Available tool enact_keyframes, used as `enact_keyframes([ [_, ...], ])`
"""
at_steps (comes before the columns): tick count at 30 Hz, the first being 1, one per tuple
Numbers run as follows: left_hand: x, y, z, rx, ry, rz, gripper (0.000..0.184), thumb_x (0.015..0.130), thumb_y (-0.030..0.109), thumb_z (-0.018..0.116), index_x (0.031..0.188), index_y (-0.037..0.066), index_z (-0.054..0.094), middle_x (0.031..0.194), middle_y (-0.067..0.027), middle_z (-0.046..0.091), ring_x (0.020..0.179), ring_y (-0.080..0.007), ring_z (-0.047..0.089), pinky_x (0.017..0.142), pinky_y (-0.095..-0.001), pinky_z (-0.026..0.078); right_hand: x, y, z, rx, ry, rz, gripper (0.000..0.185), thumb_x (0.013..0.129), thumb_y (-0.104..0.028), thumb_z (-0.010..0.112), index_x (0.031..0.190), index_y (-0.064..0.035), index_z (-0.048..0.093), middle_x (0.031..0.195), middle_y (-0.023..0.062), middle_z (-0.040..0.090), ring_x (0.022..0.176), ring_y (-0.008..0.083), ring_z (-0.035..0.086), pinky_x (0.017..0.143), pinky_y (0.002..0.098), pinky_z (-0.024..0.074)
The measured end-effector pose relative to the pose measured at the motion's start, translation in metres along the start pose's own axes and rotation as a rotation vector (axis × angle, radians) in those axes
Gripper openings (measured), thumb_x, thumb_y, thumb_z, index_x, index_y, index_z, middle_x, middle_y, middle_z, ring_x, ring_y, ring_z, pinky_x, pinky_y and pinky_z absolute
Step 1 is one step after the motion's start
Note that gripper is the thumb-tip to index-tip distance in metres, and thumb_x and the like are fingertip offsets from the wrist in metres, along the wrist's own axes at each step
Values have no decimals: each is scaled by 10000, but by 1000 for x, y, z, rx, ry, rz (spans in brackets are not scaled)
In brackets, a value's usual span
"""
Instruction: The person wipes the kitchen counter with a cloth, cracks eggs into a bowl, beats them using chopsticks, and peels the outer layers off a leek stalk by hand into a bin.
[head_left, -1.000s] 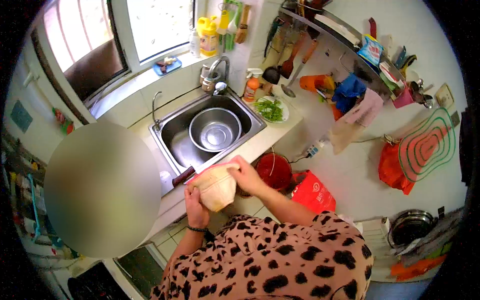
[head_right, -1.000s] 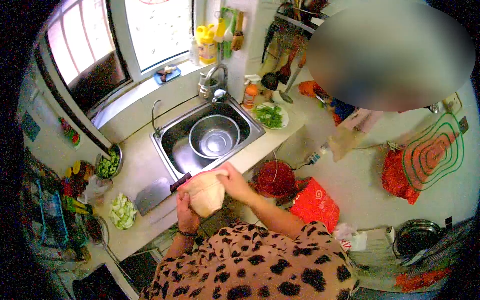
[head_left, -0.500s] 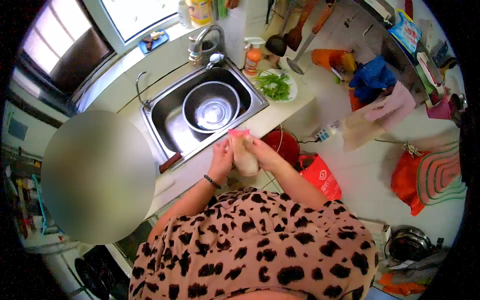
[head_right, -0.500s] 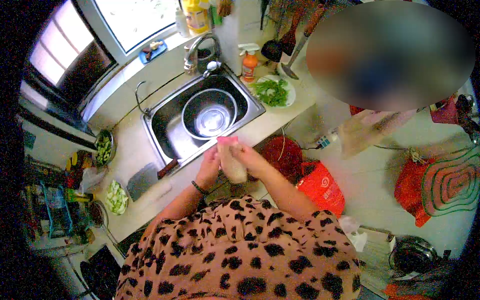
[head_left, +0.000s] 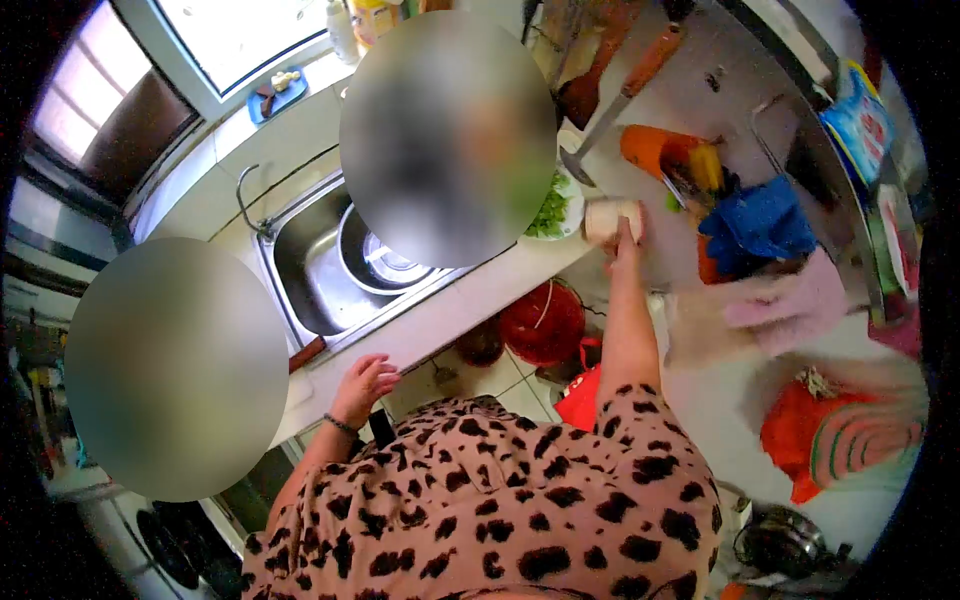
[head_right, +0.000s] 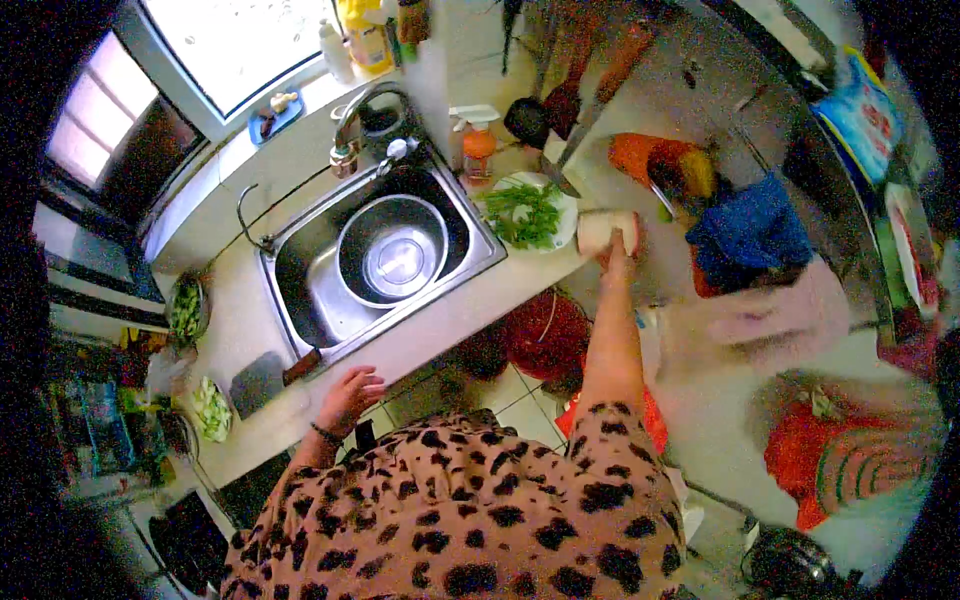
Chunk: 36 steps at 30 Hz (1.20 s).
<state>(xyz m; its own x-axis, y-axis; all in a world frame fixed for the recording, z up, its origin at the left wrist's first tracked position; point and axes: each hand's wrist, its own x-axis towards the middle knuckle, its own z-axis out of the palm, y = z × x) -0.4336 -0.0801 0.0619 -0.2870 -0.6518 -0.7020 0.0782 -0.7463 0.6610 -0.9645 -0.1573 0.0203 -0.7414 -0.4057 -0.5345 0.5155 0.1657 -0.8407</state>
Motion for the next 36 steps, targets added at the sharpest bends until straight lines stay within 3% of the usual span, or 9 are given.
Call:
enact_keyframes([
  [1,-12,-1,-11,-8,25,0,323,941,254,495,1182,40,470,1001,-97,584,919,-201,607,773,-293,493,-11,-13,12,-34,-44,-16,619,823,-446,614,1263,-60,412,1169,111,521,1080,278,519,963,463,361],
  [2,-25,0,-20,-64,70,28,325,940,257,497,1178,38,470,1000,-96,583,914,-203,608,765,-292,495,-40,-31,27,-418,204,-95,606,799,-388,646,1262,-70,418,1183,119,513,1127,290,477,976,473,340],
  [4,-52,1,-42,-132,141,63,327,939,259,498,1175,35,470,999,-96,581,909,-205,609,757,-290,496,-46,-19,42,-813,420,-186,602,775,-329,678,1260,-79,423,1197,127,505,1173,303,435,989,482,319],
  [6,-75,-8,-61,-272,317,145,328,938,260,500,1176,35,470,997,-96,587,899,-211,614,757,-291,498,-18,13,34,-1102,436,-1285,567,758,-198,669,1249,-58,422,1203,153,499,1178,329,414,996,493,314],
  [8,-100,-18,-87,-359,422,184,327,938,254,499,1183,40,469,999,-98,593,895,-206,617,760,-291,500,-12,21,39,-1164,-31,-1248,512,772,-158,636,1231,-56,433,1206,157,497,1159,321,430,970,478,342],
  [11,-123,-38,-113,-400,591,194,268,920,221,526,1125,48,531,997,-72,607,871,-170,623,755,-279,514,-28,44,69,-1139,-313,-1172,501,776,-156,629,1228,-54,438,1207,158,500,1156,321,435,968,474,346],
  [22,-120,-89,-104,-477,593,274,267,918,287,533,1064,63,543,909,-61,627,826,-137,629,680,-237,516,-165,147,163,-973,-1181,-1190,461,791,-151,603,1216,-46,459,1209,163,509,1143,322,453,961,456,361],
  [27,-156,-114,-114,-481,733,304,245,901,290,549,978,57,534,882,-71,615,760,-140,617,643,-238,507,-237,186,177,-981,-1584,-1096,443,798,-148,592,1211,-43,469,1210,166,513,1138,323,461,957,448,368],
  [36,-218,-195,-176,-613,772,325,177,905,218,538,948,46,539,842,-70,611,729,-138,605,589,-248,499,-374,250,163,-1208,-2062,-936,414,811,-143,571,1201,-36,486,1212,170,521,1128,324,476,951,434,381],
])
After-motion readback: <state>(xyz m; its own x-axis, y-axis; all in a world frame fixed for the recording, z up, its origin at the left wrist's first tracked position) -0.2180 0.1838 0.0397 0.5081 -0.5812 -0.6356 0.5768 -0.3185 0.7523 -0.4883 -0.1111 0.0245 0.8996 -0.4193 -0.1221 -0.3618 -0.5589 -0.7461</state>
